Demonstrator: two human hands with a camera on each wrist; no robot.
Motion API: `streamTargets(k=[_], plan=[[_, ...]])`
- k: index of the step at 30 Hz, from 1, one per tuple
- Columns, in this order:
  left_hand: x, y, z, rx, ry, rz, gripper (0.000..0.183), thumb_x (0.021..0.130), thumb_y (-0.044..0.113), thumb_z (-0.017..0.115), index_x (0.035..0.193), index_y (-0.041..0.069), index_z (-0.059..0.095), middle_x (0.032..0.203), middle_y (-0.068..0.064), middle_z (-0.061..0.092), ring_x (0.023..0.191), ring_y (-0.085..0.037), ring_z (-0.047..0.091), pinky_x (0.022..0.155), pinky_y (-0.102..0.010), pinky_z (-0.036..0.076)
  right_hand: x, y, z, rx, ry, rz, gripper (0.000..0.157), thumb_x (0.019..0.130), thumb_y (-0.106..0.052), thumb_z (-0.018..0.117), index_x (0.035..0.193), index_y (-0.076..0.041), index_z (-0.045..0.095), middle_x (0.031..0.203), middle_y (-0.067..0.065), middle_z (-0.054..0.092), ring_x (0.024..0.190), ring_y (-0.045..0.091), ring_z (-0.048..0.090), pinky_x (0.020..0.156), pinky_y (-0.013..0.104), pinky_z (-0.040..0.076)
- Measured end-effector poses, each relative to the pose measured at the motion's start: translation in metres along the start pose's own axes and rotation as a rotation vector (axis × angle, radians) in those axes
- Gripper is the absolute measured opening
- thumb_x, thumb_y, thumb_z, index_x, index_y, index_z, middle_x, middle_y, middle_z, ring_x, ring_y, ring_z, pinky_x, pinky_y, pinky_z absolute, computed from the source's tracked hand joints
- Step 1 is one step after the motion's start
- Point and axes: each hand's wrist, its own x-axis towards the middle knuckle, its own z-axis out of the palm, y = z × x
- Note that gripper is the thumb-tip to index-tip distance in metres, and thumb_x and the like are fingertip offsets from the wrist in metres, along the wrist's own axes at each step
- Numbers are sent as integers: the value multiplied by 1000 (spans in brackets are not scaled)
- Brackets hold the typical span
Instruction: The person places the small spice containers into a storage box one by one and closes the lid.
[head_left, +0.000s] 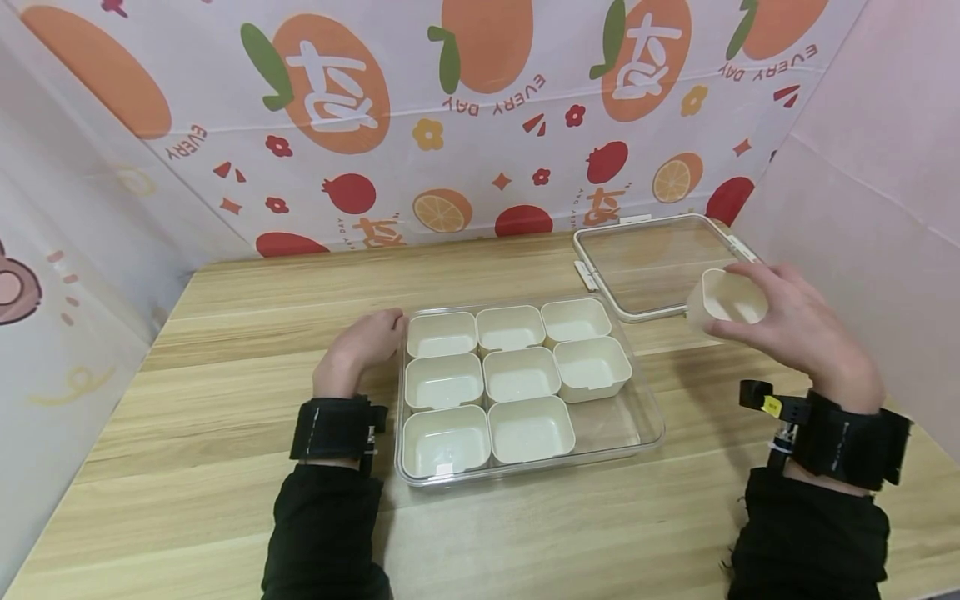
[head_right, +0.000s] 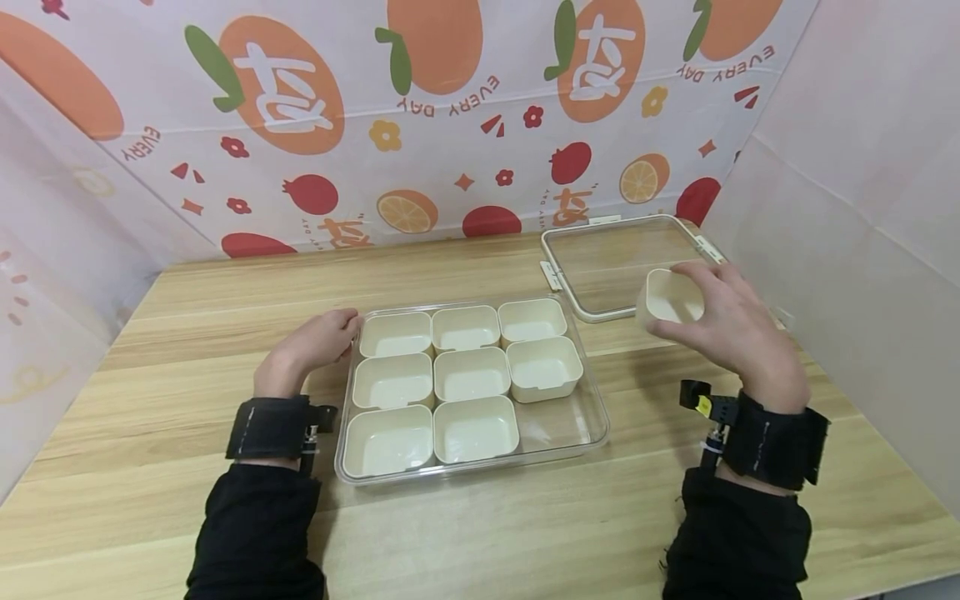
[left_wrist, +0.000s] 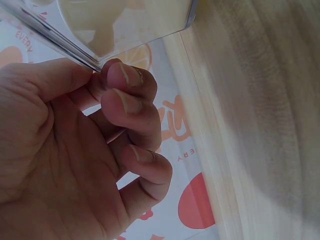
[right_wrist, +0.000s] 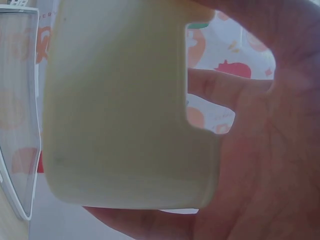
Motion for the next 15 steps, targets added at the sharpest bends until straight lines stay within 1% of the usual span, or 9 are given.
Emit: streamTargets(k=[2,5,7,9,10,12,15], plan=[[0,0,0,-1,0,0,33,98,19,24,94,1,51,90,-19,52,88,-31,46,79,-48,38,0,-2,0,2,-1,-7,77,72,-46,71,132,-11,38,123,28,33,103,41,33,73,61,35],[-1,0,0,-10,-11,-12,35,98,19,24,108,-1,51,93,-19,51,90,-31,45,80,-48,38,-1,-5,0,1,-6,-10,77,71,-45,71,131,-11,38,124,27,33,102,41,33,73,61,36],[-2,0,0,-17,-20,-19,37,99,20,24,113,-2,49,91,-19,51,90,-31,46,80,-47,38,-1,-8,0,-4,-12,-15,76,71,-46,72,131,-11,39,124,27,32,103,40,32,73,62,36],[-2,0,0,-20,-20,-23,37,99,20,24,113,-2,49,88,-18,51,89,-30,46,79,-47,38,-1,-11,-1,-7,-20,-21,75,71,-46,72,130,-13,40,124,26,32,104,40,32,74,62,35],[-2,0,0,-20,-18,-20,36,99,20,24,111,-2,49,89,-18,50,88,-30,46,78,-46,38,-1,-12,-1,-9,-25,-25,75,71,-47,72,130,-13,40,124,26,33,104,40,32,74,62,35],[-2,0,0,-23,-17,-24,34,99,20,24,107,-1,50,85,-17,50,86,-30,46,77,-45,38,-1,-16,-2,-11,-36,-33,75,70,-47,72,129,-14,40,124,25,33,105,40,32,74,62,35],[-1,1,0,-26,-16,-27,33,98,20,25,107,-1,49,87,-18,49,86,-30,46,75,-44,38,-2,-21,-2,-16,-47,-42,74,70,-48,72,129,-14,41,124,24,33,103,39,33,72,60,36]])
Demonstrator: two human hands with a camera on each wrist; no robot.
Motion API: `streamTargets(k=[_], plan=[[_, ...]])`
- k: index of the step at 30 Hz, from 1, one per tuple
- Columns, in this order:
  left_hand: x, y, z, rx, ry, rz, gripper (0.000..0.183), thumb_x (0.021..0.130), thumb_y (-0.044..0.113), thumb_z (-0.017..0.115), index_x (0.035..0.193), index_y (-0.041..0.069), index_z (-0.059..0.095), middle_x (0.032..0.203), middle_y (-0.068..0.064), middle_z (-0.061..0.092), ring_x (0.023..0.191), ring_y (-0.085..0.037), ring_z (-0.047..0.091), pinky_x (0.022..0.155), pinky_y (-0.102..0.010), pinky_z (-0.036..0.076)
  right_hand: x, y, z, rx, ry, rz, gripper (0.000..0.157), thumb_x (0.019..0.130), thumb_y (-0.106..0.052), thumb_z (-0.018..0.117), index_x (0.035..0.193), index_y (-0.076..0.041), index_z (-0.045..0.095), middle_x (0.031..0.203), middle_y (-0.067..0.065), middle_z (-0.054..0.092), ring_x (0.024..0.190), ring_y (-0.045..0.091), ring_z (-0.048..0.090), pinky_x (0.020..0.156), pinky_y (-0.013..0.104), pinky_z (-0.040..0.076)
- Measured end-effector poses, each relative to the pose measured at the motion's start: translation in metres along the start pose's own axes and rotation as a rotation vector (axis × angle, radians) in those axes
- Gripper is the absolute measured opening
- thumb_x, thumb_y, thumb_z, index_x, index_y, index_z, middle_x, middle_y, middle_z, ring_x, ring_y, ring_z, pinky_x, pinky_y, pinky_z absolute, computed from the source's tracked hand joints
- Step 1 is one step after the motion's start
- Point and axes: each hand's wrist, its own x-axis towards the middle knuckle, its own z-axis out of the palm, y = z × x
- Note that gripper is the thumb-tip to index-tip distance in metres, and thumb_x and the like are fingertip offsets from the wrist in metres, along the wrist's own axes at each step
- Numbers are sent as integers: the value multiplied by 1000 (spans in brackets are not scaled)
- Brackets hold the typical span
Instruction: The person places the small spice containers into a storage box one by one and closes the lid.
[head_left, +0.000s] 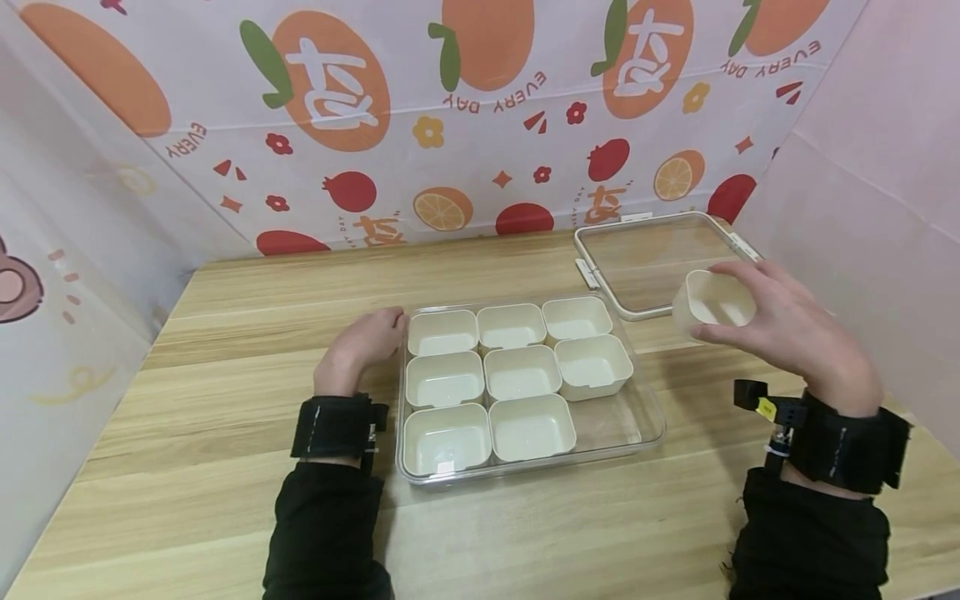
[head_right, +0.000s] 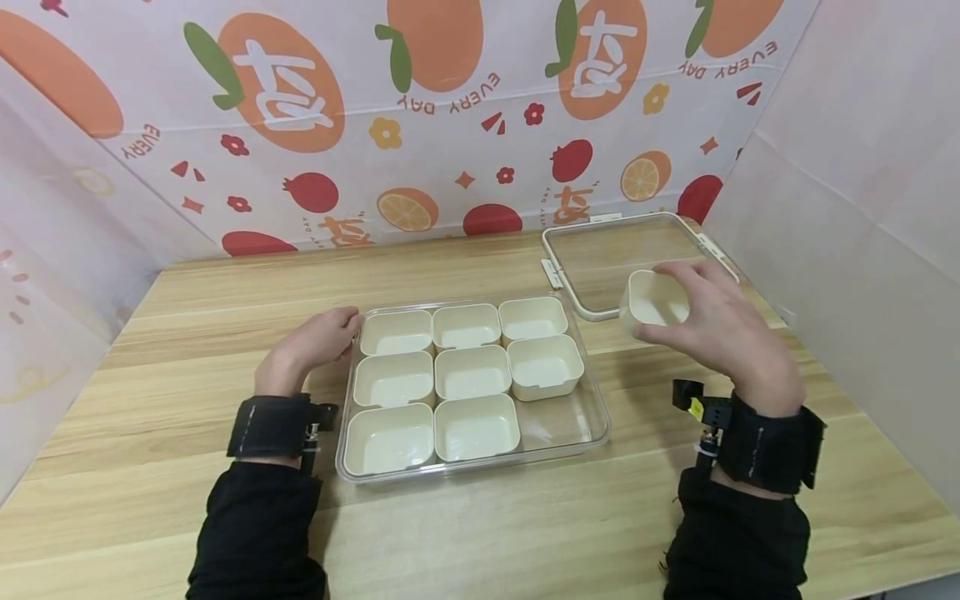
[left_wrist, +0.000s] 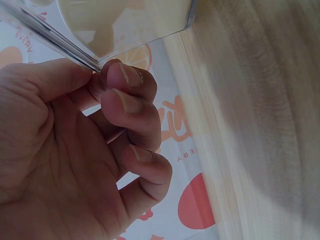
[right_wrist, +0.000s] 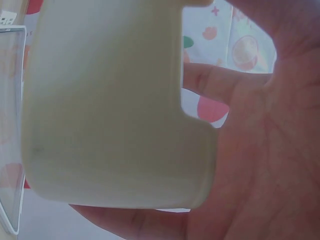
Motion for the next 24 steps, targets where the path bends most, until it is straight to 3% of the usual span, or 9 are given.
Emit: streamTargets(k=[10,20,24], plan=[[0,1,-1,4,1,4,35,98,19,25,113,-2,49,101,-21,49,92,-31,44,79,-46,37,-3,-16,0,-17,-19,-41,75,68,-50,72,127,-15,43,126,20,37,105,36,35,75,61,37],[1,1,-1,9,10,8,31,98,19,25,96,1,50,90,-19,50,87,-30,45,76,-45,38,-3,-26,1,-37,-30,-57,75,67,-55,71,126,-17,45,125,17,41,100,34,39,74,58,39],[1,0,-1,6,7,7,29,98,18,26,91,3,50,78,-14,48,78,-28,47,70,-42,38,-4,-32,1,-48,-45,-72,75,67,-56,71,127,-18,44,126,17,40,100,34,39,74,58,39]])
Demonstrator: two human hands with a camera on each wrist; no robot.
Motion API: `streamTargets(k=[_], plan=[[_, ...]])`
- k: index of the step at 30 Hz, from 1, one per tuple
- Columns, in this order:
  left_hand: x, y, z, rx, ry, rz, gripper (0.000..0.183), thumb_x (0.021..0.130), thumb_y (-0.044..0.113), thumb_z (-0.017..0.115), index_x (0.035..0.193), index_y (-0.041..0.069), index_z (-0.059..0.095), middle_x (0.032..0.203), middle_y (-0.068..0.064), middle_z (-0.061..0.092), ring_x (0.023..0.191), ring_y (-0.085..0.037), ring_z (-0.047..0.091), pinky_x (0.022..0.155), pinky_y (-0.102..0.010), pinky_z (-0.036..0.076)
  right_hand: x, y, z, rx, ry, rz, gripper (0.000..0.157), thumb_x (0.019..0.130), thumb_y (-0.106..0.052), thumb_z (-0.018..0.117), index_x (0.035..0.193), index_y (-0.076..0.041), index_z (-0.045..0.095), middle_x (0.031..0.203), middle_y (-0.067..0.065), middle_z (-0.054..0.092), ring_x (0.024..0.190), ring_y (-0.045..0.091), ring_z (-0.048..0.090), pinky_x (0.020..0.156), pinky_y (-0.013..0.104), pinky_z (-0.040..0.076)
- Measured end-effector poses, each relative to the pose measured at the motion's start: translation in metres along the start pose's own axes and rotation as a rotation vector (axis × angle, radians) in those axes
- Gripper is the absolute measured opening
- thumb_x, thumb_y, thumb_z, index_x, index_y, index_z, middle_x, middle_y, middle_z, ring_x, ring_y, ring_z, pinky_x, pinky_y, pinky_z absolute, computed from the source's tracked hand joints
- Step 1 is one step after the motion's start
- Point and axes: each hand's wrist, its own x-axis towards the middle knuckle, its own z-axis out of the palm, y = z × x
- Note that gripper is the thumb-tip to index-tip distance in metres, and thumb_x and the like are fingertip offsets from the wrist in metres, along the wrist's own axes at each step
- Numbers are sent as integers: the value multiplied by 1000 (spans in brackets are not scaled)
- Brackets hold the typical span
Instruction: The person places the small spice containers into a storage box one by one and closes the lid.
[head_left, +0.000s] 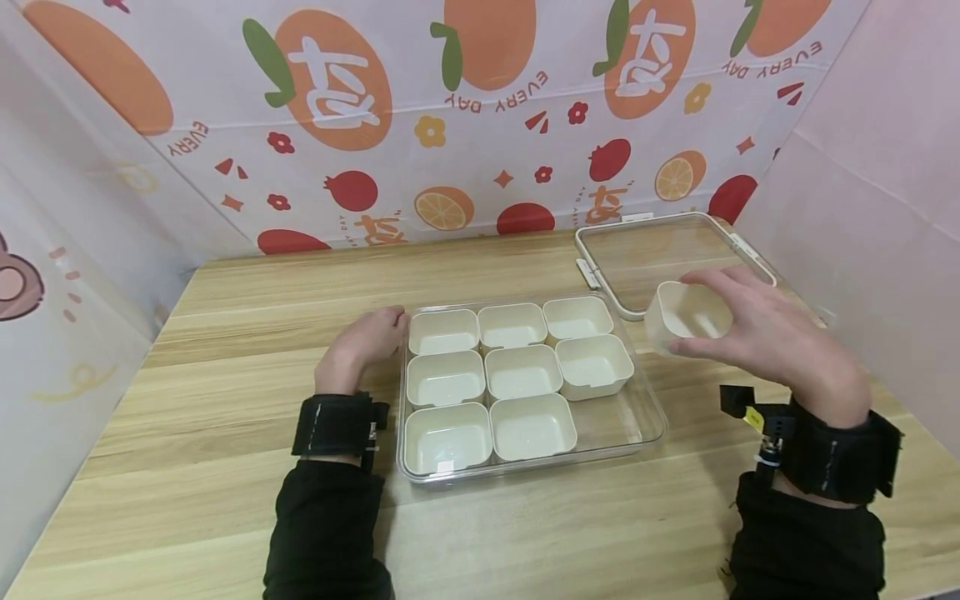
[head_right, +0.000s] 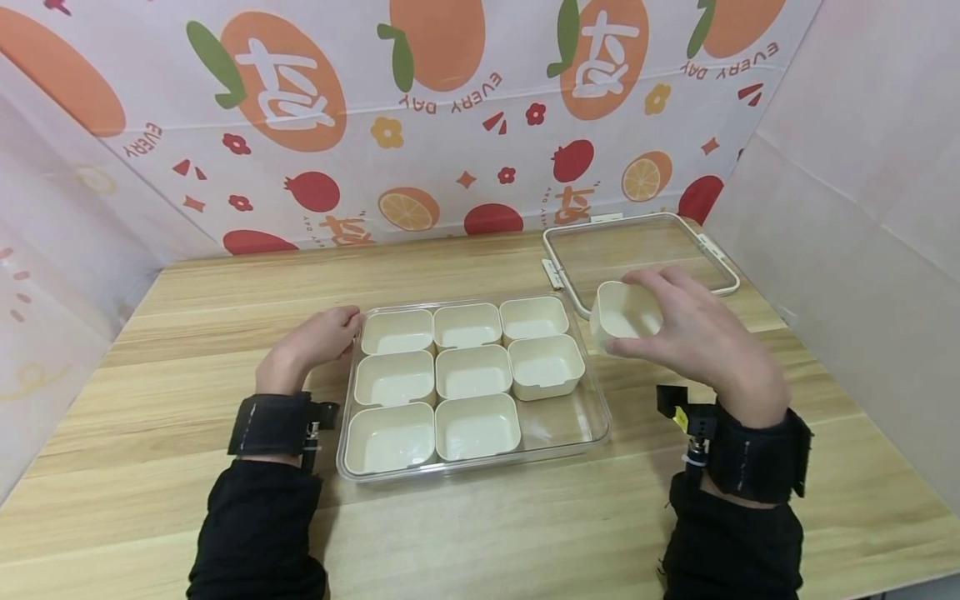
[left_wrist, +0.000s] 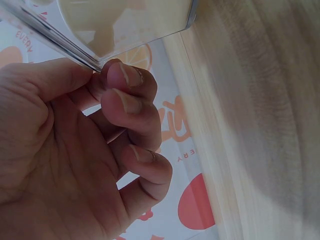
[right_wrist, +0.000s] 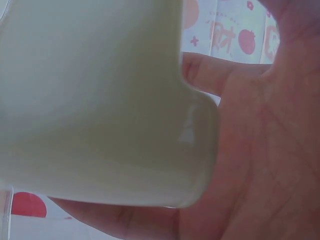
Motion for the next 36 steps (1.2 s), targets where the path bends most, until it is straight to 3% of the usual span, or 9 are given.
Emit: streamTargets(k=[3,9,17,21,29,36], plan=[[0,0,0,-3,-5,0,29,98,18,26,86,4,49,70,-11,43,71,-26,46,66,-40,38,-1,-5,1,10,-7,-23,75,67,-54,71,126,-17,45,126,16,40,102,32,39,76,57,39],[-1,0,-1,-7,-14,-4,30,98,18,26,98,1,50,74,-12,46,78,-28,47,71,-42,38,0,-16,4,17,-43,-69,76,67,-55,71,126,-17,44,127,14,41,111,30,37,83,59,37],[0,-1,0,-11,-17,-8,30,98,18,26,100,1,50,70,-10,47,70,-25,47,68,-40,38,0,-29,8,30,-82,-128,75,68,-54,71,127,-18,44,128,13,41,112,30,38,85,60,37],[0,0,0,-11,-16,-9,30,98,18,26,99,1,50,70,-10,47,69,-25,46,66,-40,38,-1,-35,11,33,-112,-165,74,68,-54,72,127,-19,45,128,11,42,110,29,40,84,59,39],[1,0,1,3,-6,0,29,98,18,26,81,5,46,67,-9,46,70,-26,47,66,-40,38,0,-40,17,26,-180,-220,75,68,-58,69,126,-18,44,126,9,43,109,29,42,84,57,40],[1,1,0,6,-1,3,30,97,18,26,79,6,45,68,-10,45,70,-26,47,66,-40,38,0,-44,21,23,-215,-212,74,67,-56,71,124,-17,45,124,10,44,104,28,42,83,55,40]])
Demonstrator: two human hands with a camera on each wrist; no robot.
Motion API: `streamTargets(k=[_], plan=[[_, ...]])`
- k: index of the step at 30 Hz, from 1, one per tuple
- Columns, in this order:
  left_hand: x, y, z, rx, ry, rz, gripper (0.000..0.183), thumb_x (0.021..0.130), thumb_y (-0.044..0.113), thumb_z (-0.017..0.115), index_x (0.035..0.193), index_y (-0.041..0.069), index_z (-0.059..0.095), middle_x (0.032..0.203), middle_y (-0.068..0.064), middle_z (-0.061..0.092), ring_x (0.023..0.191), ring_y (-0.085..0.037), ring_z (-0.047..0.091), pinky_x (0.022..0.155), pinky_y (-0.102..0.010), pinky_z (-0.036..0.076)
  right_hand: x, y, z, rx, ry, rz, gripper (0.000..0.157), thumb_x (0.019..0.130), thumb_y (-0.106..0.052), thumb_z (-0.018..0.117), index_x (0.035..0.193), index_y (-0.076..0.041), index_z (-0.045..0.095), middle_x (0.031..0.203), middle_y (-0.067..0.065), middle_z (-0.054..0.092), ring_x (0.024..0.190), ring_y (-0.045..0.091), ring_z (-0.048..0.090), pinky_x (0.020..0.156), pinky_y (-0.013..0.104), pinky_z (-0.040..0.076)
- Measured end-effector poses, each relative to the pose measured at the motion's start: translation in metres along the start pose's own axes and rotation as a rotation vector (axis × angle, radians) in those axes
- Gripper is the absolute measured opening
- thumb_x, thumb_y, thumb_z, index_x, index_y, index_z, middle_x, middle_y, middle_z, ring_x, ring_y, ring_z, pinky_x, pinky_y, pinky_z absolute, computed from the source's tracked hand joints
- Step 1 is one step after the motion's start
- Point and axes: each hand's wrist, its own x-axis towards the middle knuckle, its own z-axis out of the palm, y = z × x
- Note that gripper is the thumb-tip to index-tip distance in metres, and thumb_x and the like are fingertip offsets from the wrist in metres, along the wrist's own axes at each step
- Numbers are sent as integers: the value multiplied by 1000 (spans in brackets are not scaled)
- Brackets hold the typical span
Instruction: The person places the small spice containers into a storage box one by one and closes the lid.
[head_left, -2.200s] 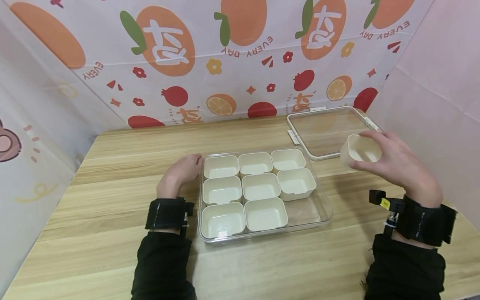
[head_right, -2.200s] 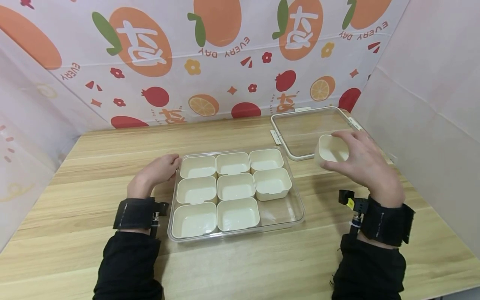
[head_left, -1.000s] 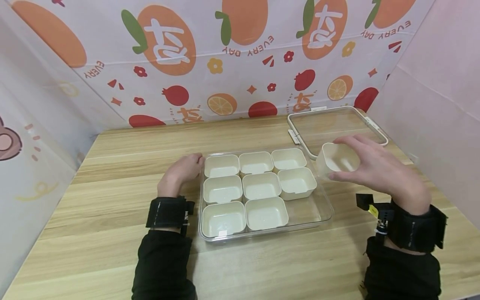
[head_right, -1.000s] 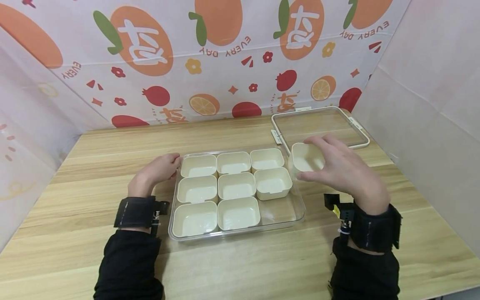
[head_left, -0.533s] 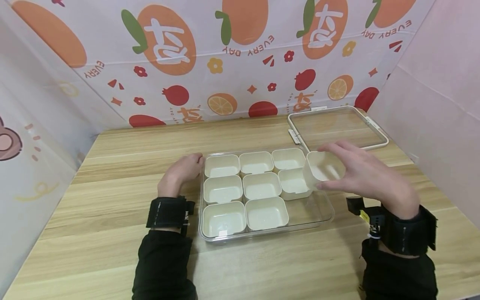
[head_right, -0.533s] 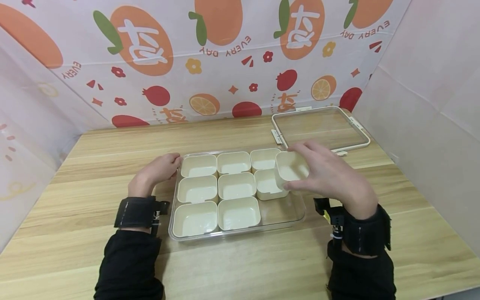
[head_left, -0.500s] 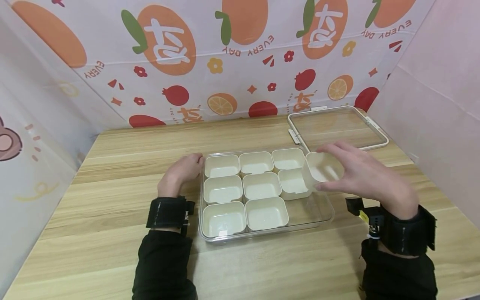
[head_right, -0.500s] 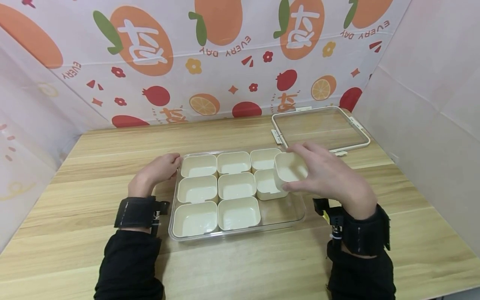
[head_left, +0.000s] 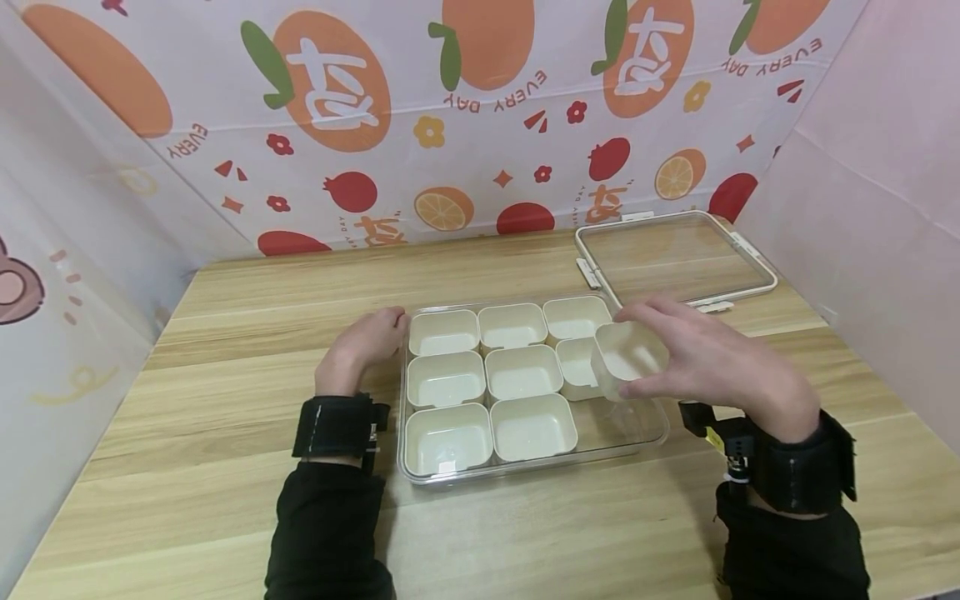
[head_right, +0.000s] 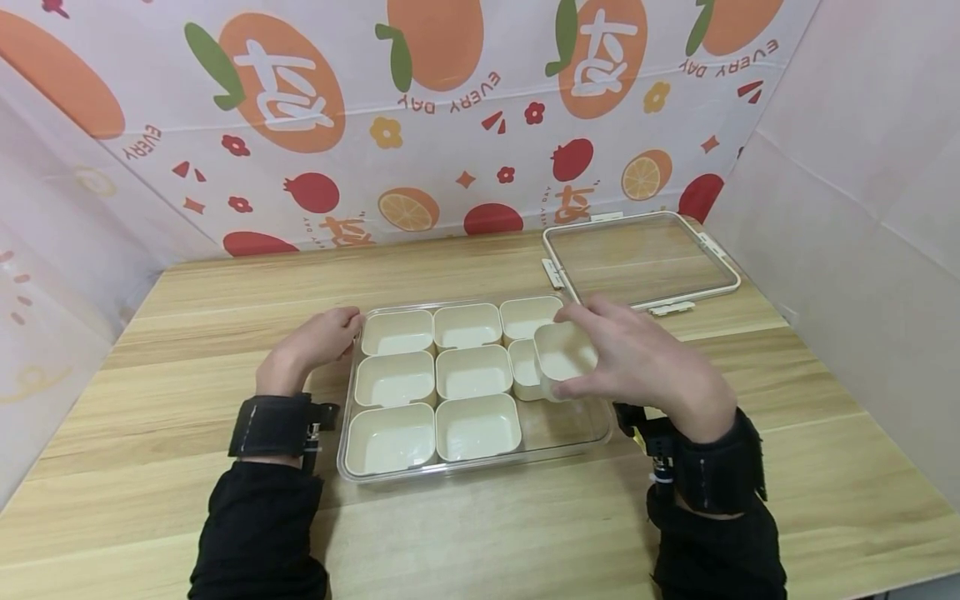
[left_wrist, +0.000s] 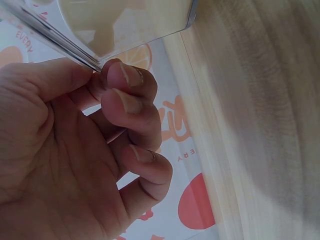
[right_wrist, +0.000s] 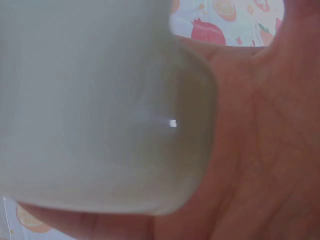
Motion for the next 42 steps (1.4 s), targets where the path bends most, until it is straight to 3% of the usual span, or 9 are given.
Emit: streamTargets(k=[9,18,25,33,42], plan=[[-1,0,0,-29,-14,-20,29,98,18,26,84,5,48,67,-9,45,62,-22,43,59,-36,36,8,-11,12,-31,-88,11,69,65,-46,75,120,-14,48,117,7,49,94,25,45,77,46,42],[-1,0,0,-7,-4,-8,29,98,18,26,87,4,49,71,-11,46,73,-27,47,68,-41,39,13,-20,20,15,-199,32,67,66,-45,75,118,-12,47,110,3,49,87,19,46,71,38,43],[1,-1,1,-4,-2,3,29,98,18,26,83,4,47,69,-11,46,71,-27,47,65,-40,39,19,-26,30,-24,-223,24,66,64,-39,78,115,-10,47,113,4,51,92,18,45,77,39,43],[0,-1,1,-9,3,4,28,98,18,27,83,5,48,68,-10,45,70,-26,47,64,-39,38,20,-29,32,-74,-258,60,57,59,-34,80,100,-12,47,91,0,50,74,16,44,60,31,41],[0,-1,1,-12,-3,-1,28,98,18,27,83,5,48,68,-10,45,68,-25,46,62,-38,38,16,-29,29,-155,-262,95,53,56,-31,81,92,-13,46,78,-1,48,71,17,44,59,33,41]])
